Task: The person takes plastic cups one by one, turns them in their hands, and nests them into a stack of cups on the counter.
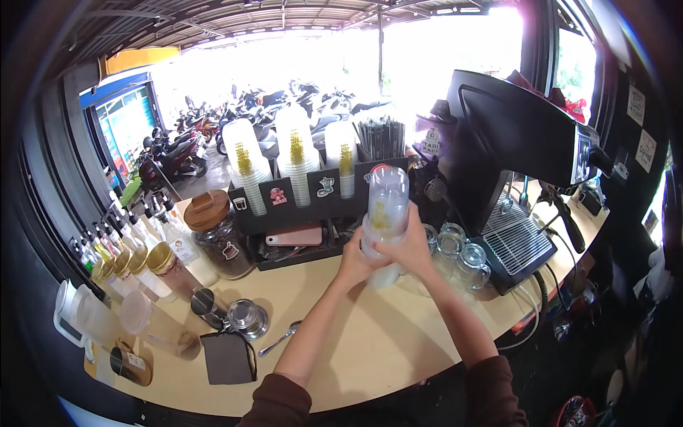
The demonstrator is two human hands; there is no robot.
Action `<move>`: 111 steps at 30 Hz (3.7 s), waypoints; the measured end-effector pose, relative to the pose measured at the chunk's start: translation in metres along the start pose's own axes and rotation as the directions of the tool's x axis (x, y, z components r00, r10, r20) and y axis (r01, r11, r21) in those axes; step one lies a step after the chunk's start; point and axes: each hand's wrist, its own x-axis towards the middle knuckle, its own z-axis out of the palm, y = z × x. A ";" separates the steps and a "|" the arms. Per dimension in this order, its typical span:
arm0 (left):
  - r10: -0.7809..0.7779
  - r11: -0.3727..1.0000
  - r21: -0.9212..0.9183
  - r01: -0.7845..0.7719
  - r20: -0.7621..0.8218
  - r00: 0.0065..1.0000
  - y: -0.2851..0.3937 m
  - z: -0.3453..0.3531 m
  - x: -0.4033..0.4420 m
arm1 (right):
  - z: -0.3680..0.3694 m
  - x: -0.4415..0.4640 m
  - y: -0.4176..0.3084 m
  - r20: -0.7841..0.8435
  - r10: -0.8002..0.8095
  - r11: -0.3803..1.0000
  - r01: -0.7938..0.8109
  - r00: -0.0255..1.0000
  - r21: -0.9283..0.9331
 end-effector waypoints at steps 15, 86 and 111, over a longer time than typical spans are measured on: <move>0.346 0.841 -0.391 -0.373 -0.141 0.927 0.112 -0.080 -0.033 | -0.035 0.023 -0.109 0.327 -0.429 0.824 0.513 0.842 -0.239; 0.510 0.648 0.658 -0.385 0.001 0.860 0.119 -0.096 -0.019 | -0.006 0.078 -0.104 0.032 -0.534 0.843 0.535 0.845 -0.062; 0.382 0.313 0.935 -0.166 0.036 0.924 0.051 -0.170 0.027 | 0.045 0.260 -0.031 0.448 -0.295 0.851 0.445 0.844 -0.279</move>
